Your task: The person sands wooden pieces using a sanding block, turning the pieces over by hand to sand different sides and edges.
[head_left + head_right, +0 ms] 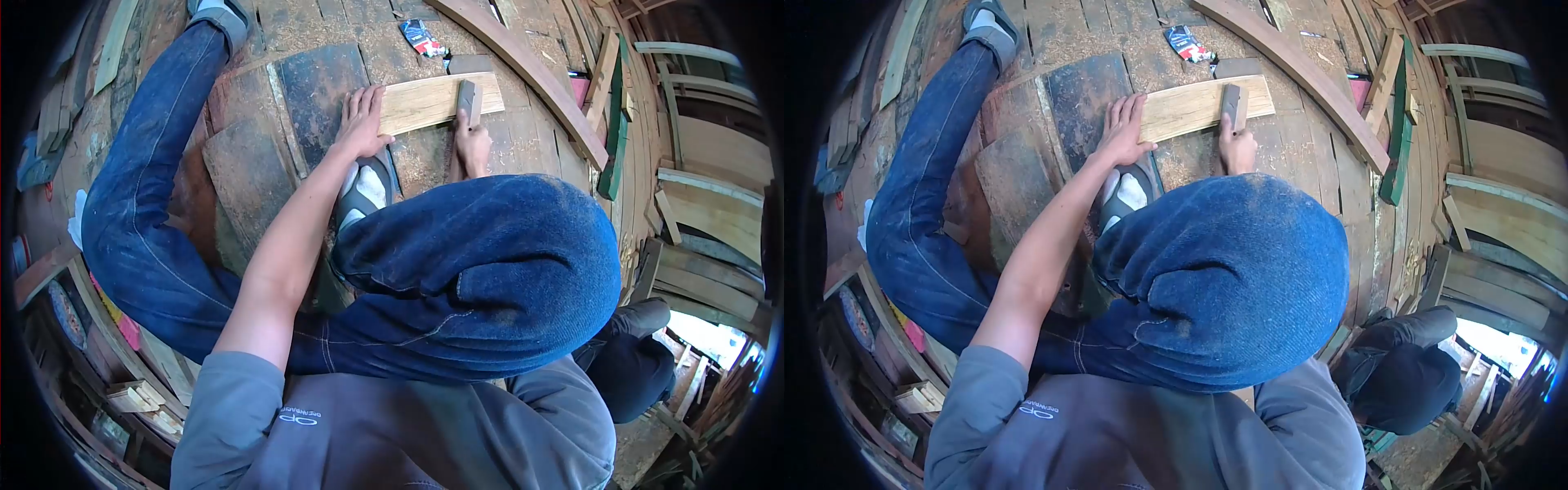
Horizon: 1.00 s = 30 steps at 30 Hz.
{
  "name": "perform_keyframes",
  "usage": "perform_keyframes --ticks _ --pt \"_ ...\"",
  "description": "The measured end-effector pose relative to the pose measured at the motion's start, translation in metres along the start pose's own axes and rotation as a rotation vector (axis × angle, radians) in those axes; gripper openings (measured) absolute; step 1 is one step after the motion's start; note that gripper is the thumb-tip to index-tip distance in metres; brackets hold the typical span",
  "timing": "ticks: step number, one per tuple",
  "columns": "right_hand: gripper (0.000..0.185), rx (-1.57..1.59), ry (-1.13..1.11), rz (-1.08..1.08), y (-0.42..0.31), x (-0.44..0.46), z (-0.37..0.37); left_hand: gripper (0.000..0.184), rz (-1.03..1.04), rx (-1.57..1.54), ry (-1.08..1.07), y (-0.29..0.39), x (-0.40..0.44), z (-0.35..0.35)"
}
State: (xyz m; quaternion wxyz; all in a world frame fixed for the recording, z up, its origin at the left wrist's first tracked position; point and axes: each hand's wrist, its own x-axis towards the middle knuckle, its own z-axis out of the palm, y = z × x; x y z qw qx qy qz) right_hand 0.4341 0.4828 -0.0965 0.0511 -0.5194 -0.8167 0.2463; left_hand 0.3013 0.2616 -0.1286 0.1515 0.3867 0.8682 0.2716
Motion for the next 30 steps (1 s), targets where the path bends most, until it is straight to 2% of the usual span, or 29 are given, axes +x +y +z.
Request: perform_keyframes --ticks 2,3,4,6,7,8,10,11,12,14,15,16,18,19,20,22,23,24,26,28,29,30 --pt "0.085 -0.009 -0.126 -0.268 0.008 -0.006 0.008 0.115 0.000 -0.004 0.002 0.001 -0.001 0.002" --pt "0.084 -0.052 -0.269 -0.475 0.005 -0.018 -0.002 0.115 0.000 -0.005 0.008 0.000 0.001 0.001" --pt "0.082 0.009 -0.354 -0.532 0.008 -0.027 -0.006 0.115 0.002 -0.003 0.011 -0.001 0.001 0.000" --pt "0.083 -0.175 -0.282 -0.362 0.005 -0.011 -0.018 0.115 0.007 -0.007 0.013 0.000 0.000 -0.001" --pt "0.083 -0.029 -0.116 -0.120 0.001 -0.007 -0.013 0.115 0.002 -0.008 0.015 0.000 0.002 -0.002" --pt "0.085 -0.004 -0.013 0.006 0.001 -0.007 -0.008 0.115 -0.004 -0.011 0.012 0.001 0.001 -0.002" --pt "0.083 -0.030 -0.130 -0.190 0.003 -0.019 0.008 0.115 -0.013 -0.012 -0.004 0.003 -0.001 -0.002" --pt "0.080 -0.036 -0.252 -0.475 0.007 -0.028 0.003 0.115 -0.015 -0.010 -0.012 0.004 -0.001 -0.004" --pt "0.077 -0.140 -0.296 -0.533 0.002 -0.035 0.002 0.115 -0.019 -0.009 -0.017 0.003 0.001 -0.004" --pt "0.078 -0.192 -0.290 -0.386 -0.003 -0.033 -0.019 0.115 -0.014 -0.011 -0.026 0.004 -0.002 -0.003" --pt "0.080 -0.054 -0.107 -0.238 0.013 -0.013 -0.001 0.115 -0.013 -0.008 -0.021 0.003 0.000 -0.005" --pt "0.082 -0.016 -0.099 0.049 0.010 -0.008 -0.006 0.115 -0.017 -0.005 -0.010 0.002 0.001 -0.004" --pt "0.081 0.042 0.012 -0.107 0.008 -0.029 0.013 0.115 -0.015 0.001 -0.004 0.002 0.000 -0.002" --pt "0.079 0.006 -0.150 -0.292 0.011 -0.037 0.012 0.115 -0.011 0.000 -0.007 0.002 0.001 -0.003" --pt "0.078 -0.192 -0.219 -0.400 0.005 -0.046 0.006 0.115 -0.011 -0.002 -0.005 0.000 0.002 -0.004" --pt "0.078 -0.167 -0.342 -0.299 -0.007 -0.042 -0.021 0.115 -0.008 -0.008 -0.020 0.003 -0.002 0.000" --pt "0.080 -0.156 -0.181 -0.247 0.005 -0.025 -0.009 0.115 -0.006 -0.003 -0.019 0.002 0.000 -0.002" --pt "0.082 -0.005 -0.144 -0.009 0.002 -0.013 -0.008 0.115 -0.007 0.001 -0.020 0.001 0.001 -0.002" --pt "0.083 0.048 -0.006 0.015 0.005 -0.017 0.007 0.115 -0.011 -0.003 -0.011 0.000 -0.002 -0.001" --pt "0.080 0.037 -0.131 -0.299 0.001 -0.048 0.005 0.115 -0.002 -0.006 0.002 0.000 0.000 -0.001" --pt "0.077 -0.084 -0.245 -0.430 0.004 -0.049 0.007 0.115 0.002 -0.001 0.002 0.000 0.004 -0.002" --pt "0.074 -0.186 -0.274 -0.392 0.011 -0.045 0.000 0.115 0.002 0.002 -0.003 -0.001 0.004 -0.002"
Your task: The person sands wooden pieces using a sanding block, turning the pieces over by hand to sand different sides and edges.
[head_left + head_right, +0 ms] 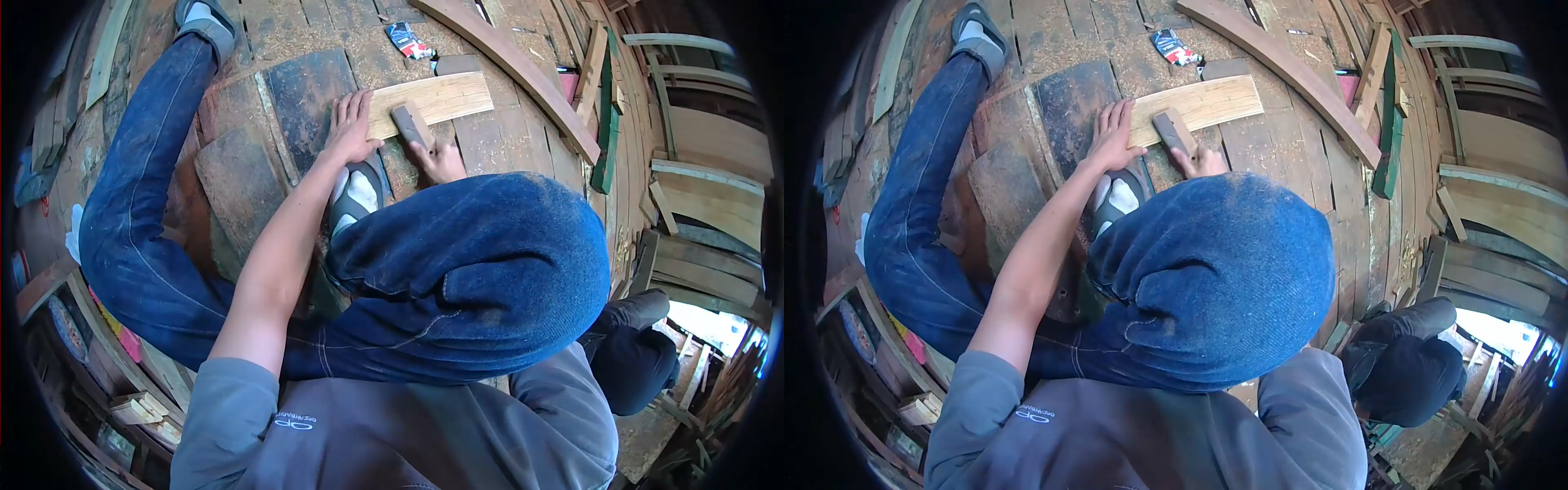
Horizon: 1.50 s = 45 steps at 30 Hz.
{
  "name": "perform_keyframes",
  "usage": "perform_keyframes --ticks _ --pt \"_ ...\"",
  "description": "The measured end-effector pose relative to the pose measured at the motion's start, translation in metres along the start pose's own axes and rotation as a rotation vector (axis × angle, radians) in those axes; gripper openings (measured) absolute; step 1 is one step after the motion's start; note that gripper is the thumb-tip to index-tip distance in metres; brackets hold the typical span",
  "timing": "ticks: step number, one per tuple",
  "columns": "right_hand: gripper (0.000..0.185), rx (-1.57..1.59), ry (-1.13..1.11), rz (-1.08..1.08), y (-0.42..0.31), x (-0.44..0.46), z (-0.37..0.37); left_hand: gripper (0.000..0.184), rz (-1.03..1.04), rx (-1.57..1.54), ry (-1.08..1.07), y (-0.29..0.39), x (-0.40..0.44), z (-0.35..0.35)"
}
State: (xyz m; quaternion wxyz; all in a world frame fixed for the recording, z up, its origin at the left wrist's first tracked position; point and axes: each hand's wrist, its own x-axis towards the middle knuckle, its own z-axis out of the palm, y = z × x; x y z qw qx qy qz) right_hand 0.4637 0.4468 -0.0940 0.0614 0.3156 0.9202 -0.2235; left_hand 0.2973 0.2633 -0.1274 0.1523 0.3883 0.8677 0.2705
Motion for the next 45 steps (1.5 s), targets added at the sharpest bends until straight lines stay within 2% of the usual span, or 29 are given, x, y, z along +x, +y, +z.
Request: perform_keyframes --ticks 2,3,4,6,7,8,10,12,14,18,20,22,24,26,28,30,32,33,34,36,39,40,42,44,45 --pt "0.078 0.155 0.134 0.160 0.017 0.015 -0.006 0.116 -0.006 0.000 -0.011 0.001 -0.003 0.001" --pt "0.085 0.432 0.160 0.392 0.025 0.027 -0.008 0.116 -0.010 0.000 -0.014 0.003 -0.003 -0.001" --pt "0.089 0.236 0.298 0.389 0.027 0.033 -0.010 0.116 -0.013 0.000 -0.014 0.002 -0.003 -0.001" --pt "0.088 0.418 0.351 0.454 0.013 0.030 0.007 0.117 -0.005 -0.008 0.001 0.001 -0.005 0.001" --pt "0.088 0.213 0.217 0.276 0.006 0.023 0.012 0.117 0.005 -0.011 0.013 0.001 -0.003 0.002" --pt "0.087 0.156 0.086 0.085 0.001 0.011 0.017 0.117 0.012 -0.002 0.019 0.000 0.001 0.002" --pt "0.084 0.073 -0.079 0.018 -0.001 -0.002 0.009 0.117 0.016 0.012 0.013 -0.001 -0.002 0.003" --pt "0.085 0.068 0.031 0.079 0.014 0.012 -0.006 0.117 0.018 0.015 0.015 -0.001 -0.003 0.004" --pt "0.086 0.322 0.134 0.373 0.031 0.035 -0.009 0.117 0.026 0.023 0.012 -0.001 -0.004 0.002" --pt "0.087 0.211 0.137 0.208 0.007 0.031 0.009 0.117 0.036 0.028 0.008 -0.002 -0.005 0.006" --pt "0.084 0.164 0.013 -0.076 -0.011 -0.002 0.015 0.118 0.053 0.030 0.012 -0.004 -0.001 0.006" --pt "0.083 -0.046 -0.124 -0.041 -0.006 0.006 -0.015 0.118 0.073 0.024 0.017 -0.004 -0.003 0.005" --pt "0.088 0.255 0.132 0.247 0.024 0.034 -0.017 0.118 0.096 0.023 0.018 -0.004 -0.002 0.002" --pt "0.089 0.227 0.269 0.463 0.047 0.057 -0.022 0.118 0.095 0.033 0.010 -0.004 -0.002 0.002" --pt "0.086 0.334 0.258 0.454 0.033 0.050 -0.020 0.117 0.114 0.042 0.010 -0.001 -0.004 0.000" --pt "0.081 0.248 0.213 0.117 0.011 0.022 -0.007 0.116 0.123 0.047 0.023 0.000 -0.002 -0.003" --pt "0.078 0.190 0.127 -0.034 0.001 -0.005 -0.003 0.115 0.143 0.027 0.033 -0.001 0.000 -0.003" --pt "0.081 0.143 0.016 -0.039 0.012 0.000 -0.018 0.115 0.144 0.029 0.032 0.000 0.001 -0.004" --pt "0.085 0.058 -0.133 0.092 0.012 0.007 -0.051 0.114 0.138 0.030 0.023 0.000 -0.003 -0.004" --pt "0.088 0.282 0.189 0.383 0.075 0.045 -0.027 0.113 0.156 0.019 0.033 0.000 -0.004 -0.001" --pt "0.090 0.251 0.316 0.468 0.076 0.061 -0.030 0.113 0.158 0.018 0.037 -0.001 0.000 -0.004" --pt "0.089 0.324 0.201 0.435 0.066 0.053 -0.024 0.113 0.153 0.017 0.031 -0.001 -0.002 -0.005" --pt "0.087 0.264 0.033 0.165 0.040 0.026 -0.005 0.113 0.139 0.010 0.024 0.002 -0.004 -0.004" --pt "0.087 0.191 0.072 0.021 0.027 0.006 0.004 0.113 0.127 0.011 0.017 0.002 -0.003 -0.006" --pt "0.085 0.094 0.004 0.030 0.028 0.010 -0.016 0.113 0.126 0.017 0.021 0.001 -0.004 -0.004"
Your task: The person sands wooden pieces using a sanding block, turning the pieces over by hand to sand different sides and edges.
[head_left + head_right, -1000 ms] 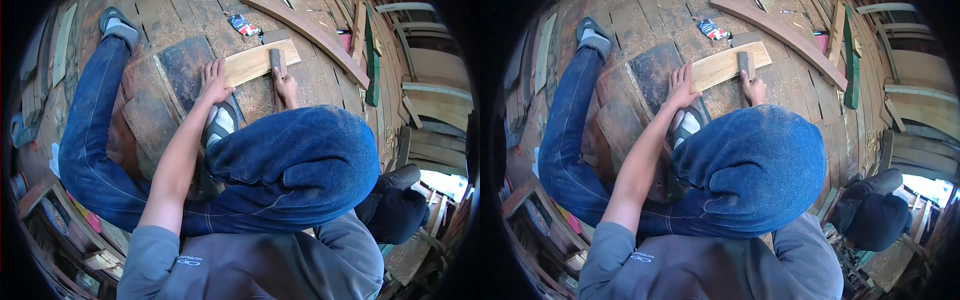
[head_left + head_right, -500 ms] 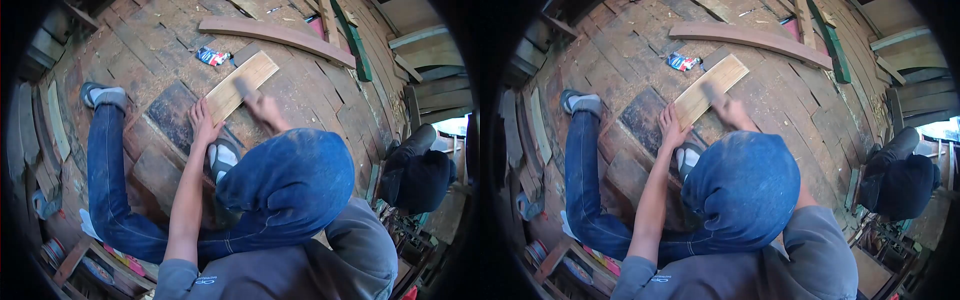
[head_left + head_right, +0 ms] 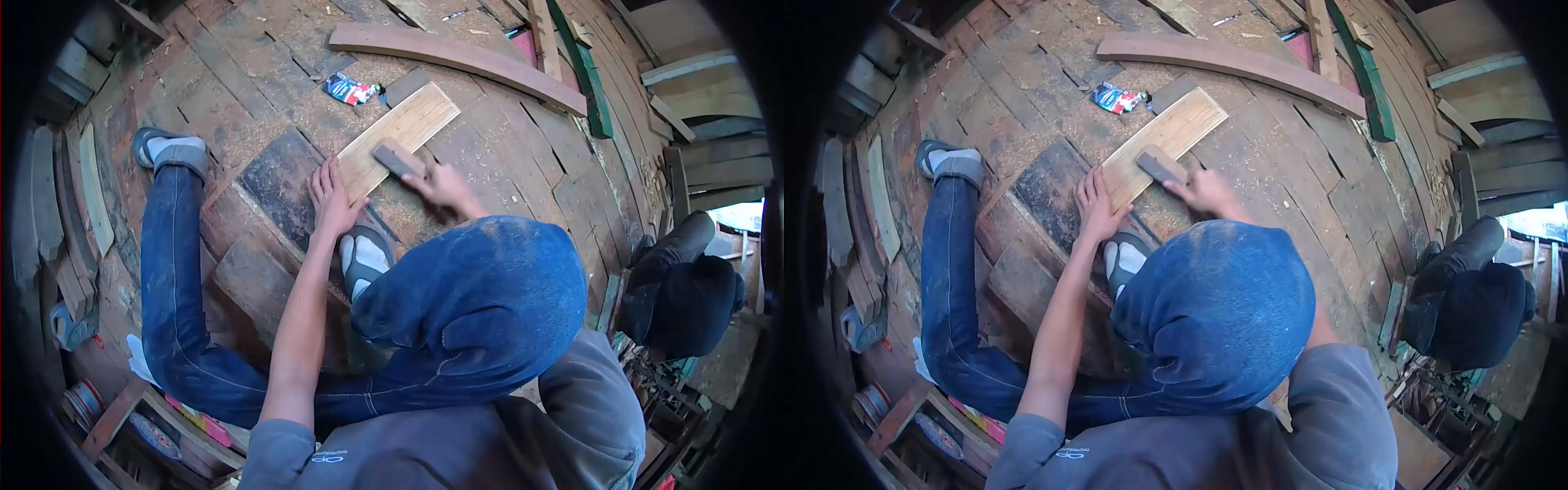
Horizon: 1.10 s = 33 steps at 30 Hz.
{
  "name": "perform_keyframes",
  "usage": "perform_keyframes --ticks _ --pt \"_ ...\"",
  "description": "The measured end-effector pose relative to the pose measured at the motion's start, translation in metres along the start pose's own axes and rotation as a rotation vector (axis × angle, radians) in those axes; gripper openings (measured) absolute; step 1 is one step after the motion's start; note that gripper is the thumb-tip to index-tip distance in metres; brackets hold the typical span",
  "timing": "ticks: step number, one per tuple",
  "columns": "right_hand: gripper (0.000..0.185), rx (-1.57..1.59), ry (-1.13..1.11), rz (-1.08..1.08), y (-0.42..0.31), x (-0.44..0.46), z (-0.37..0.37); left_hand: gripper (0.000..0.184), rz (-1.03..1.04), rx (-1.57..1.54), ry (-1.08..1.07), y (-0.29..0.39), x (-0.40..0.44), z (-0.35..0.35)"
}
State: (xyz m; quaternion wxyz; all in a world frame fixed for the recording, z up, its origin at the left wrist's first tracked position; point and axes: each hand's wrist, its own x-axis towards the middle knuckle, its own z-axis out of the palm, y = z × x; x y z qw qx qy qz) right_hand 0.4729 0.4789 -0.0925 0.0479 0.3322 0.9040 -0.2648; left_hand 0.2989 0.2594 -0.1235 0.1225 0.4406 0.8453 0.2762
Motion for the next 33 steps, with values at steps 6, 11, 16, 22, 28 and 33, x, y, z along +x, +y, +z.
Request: perform_keyframes --ticks 6,11,16,22,28,33 --pt "0.092 0.247 0.340 0.433 0.012 0.045 -0.009 0.115 -0.013 0.014 0.006 0.001 0.002 0.000" --pt "0.090 0.082 -0.033 0.137 -0.017 0.002 -0.015 0.117 -0.037 0.022 -0.012 -0.001 0.002 0.003" --pt "0.087 0.152 0.158 0.427 0.019 0.015 -0.030 0.122 -0.070 0.073 -0.061 0.000 0.005 0.000" --pt "0.078 0.237 0.270 0.488 0.014 -0.061 -0.137 0.124 -0.091 0.115 -0.064 -0.002 0.007 0.003" --pt "0.062 0.163 0.428 0.343 0.029 -0.127 -0.289 0.132 -0.242 0.146 -0.191 0.003 0.029 0.003" --pt "0.068 -0.233 0.482 0.148 -0.035 -0.161 -0.410 0.134 -0.290 0.190 -0.182 0.016 0.027 0.002"
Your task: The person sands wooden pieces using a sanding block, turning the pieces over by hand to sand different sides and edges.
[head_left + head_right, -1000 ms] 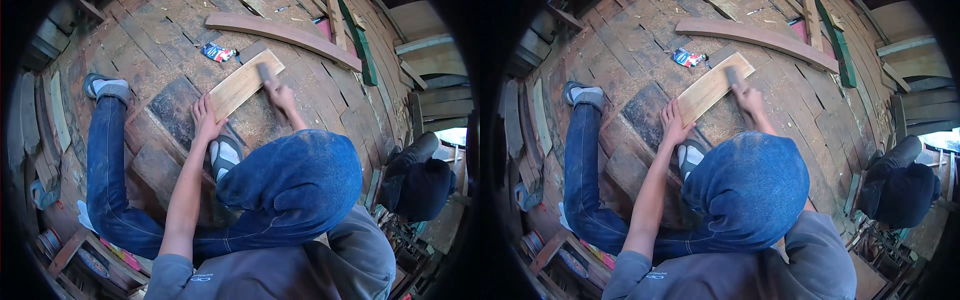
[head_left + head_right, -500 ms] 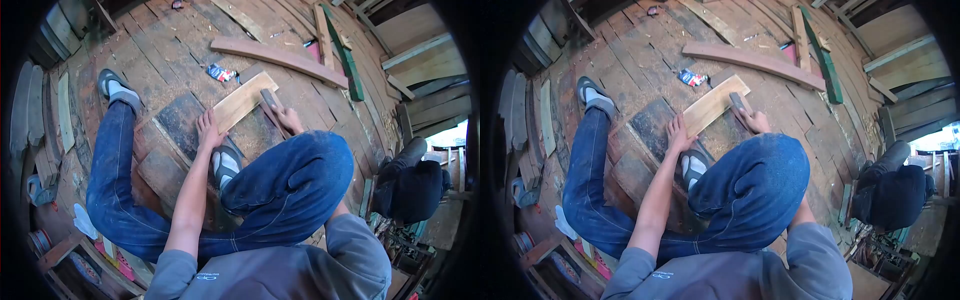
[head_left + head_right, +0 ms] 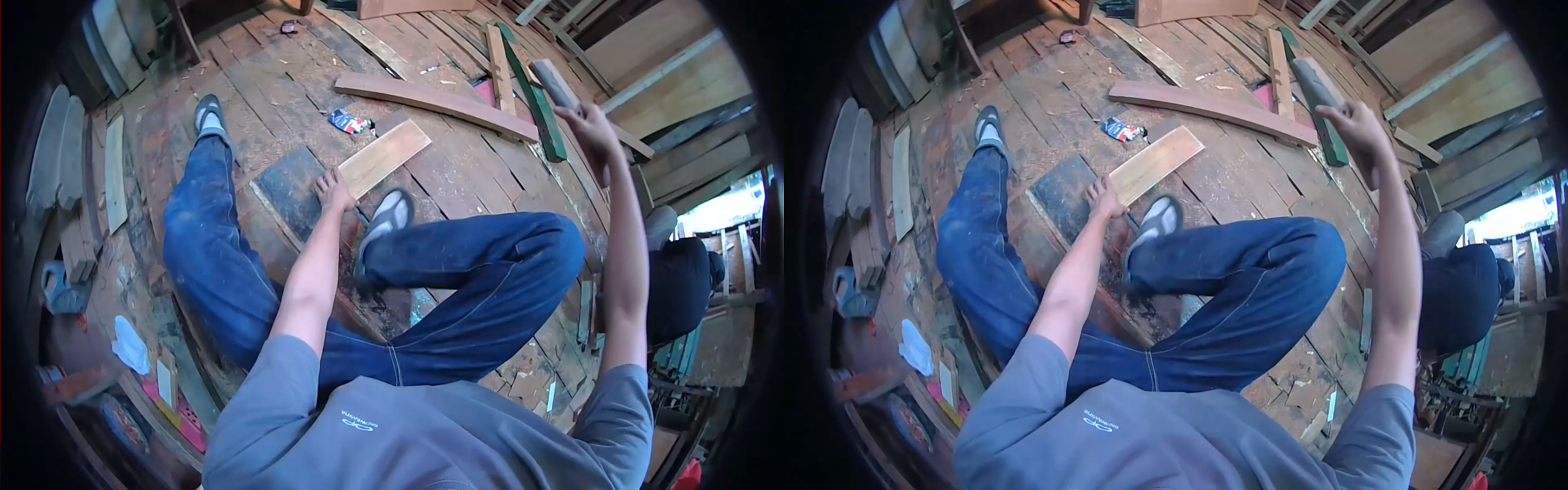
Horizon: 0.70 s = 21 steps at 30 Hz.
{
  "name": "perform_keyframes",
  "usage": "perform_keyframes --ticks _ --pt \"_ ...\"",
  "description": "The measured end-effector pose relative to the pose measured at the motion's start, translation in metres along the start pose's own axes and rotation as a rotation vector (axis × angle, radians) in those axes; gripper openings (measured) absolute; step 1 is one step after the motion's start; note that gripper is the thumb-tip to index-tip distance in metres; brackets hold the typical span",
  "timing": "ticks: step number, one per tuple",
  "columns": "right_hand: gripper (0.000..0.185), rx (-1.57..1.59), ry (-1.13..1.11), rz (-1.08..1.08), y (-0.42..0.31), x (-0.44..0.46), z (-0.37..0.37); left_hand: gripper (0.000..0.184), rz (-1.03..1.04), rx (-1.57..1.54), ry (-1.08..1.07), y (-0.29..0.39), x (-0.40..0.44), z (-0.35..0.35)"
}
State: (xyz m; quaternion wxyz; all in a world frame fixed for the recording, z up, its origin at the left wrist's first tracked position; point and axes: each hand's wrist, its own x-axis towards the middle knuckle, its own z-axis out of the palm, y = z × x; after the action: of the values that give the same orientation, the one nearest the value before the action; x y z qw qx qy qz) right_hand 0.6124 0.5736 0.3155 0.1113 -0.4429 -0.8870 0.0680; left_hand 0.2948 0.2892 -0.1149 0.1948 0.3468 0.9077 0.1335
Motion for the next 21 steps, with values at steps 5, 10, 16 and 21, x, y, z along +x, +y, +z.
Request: perform_keyframes --ticks 5,10,16,21 --pt "0.071 -0.215 -0.020 -0.322 -0.069 0.058 -0.045 0.125 0.038 0.135 -0.054 0.002 0.001 -0.015" --pt "0.069 -0.025 -0.239 -0.432 -0.150 0.073 0.028 0.108 0.090 0.254 0.053 -0.022 0.026 0.001" --pt "0.077 0.383 -0.137 -0.118 -0.191 0.051 0.274 0.112 0.105 0.238 0.048 -0.051 0.008 -0.054" --pt "0.070 0.274 -0.484 0.045 -0.218 -0.043 0.386 0.129 0.082 0.274 -0.002 -0.060 0.014 -0.069"
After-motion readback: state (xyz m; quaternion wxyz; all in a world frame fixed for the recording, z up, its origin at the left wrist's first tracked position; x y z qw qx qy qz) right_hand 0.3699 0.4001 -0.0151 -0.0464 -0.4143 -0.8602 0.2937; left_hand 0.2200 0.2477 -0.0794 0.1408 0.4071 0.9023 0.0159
